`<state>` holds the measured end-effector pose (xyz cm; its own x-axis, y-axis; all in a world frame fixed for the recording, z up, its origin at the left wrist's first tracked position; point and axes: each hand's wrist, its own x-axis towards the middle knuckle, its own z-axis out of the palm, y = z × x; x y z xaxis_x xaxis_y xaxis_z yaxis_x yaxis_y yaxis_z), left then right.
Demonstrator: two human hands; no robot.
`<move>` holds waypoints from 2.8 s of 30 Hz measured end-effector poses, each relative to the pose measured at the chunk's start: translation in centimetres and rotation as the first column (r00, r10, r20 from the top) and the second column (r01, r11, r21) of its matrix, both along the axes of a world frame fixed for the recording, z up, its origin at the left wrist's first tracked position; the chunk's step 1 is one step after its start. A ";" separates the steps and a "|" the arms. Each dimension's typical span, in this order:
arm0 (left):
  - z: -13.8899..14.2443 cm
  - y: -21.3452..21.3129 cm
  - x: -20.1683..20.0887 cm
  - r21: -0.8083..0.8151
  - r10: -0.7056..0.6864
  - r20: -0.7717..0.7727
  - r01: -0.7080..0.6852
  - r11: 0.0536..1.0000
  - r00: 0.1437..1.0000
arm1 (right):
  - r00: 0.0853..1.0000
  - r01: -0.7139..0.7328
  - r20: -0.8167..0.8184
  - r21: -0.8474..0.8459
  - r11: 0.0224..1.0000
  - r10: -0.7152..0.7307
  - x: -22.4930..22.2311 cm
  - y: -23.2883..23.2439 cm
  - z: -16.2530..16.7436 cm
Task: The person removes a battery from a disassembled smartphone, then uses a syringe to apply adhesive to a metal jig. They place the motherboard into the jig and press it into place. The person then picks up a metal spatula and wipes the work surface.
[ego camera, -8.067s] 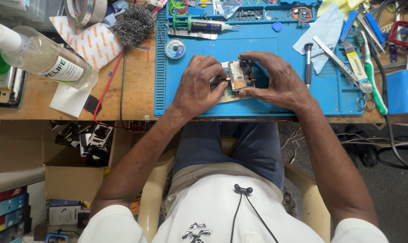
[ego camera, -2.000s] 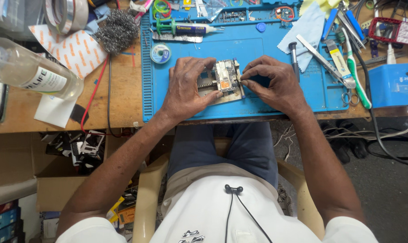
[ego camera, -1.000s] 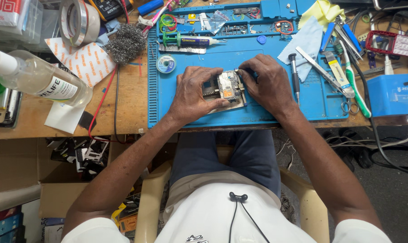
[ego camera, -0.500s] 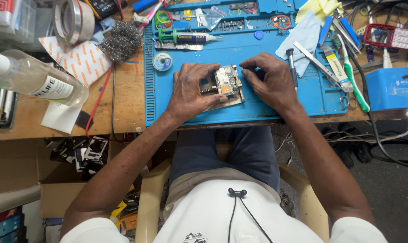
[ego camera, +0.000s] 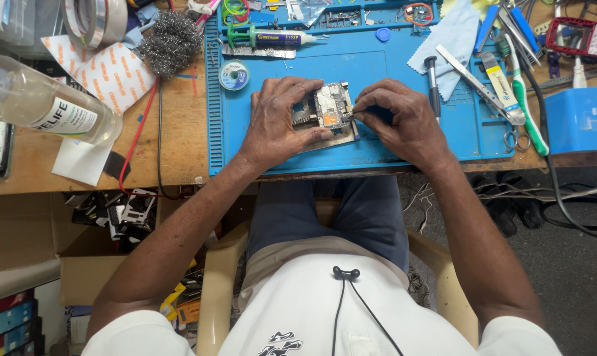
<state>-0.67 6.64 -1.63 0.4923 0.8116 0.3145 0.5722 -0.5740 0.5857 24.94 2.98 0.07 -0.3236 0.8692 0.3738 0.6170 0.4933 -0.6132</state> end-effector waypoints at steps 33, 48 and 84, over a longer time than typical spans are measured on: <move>-0.2 0.3 0.0 -0.010 -0.006 -0.004 0.006 1.000 1.000 | 0.999 0.016 0.049 -0.056 0.998 -0.013 0.5 -0.6 0.1; -0.2 0.1 0.1 -0.011 0.004 0.016 -0.004 1.000 1.000 | 0.999 -0.029 0.029 -0.045 0.999 0.030 -0.3 -0.5 0.9; -0.1 -0.4 -0.6 0.054 -0.008 0.056 0.005 0.999 0.998 | 0.991 -0.082 0.098 -0.078 0.994 0.090 -1.0 1.9 -0.9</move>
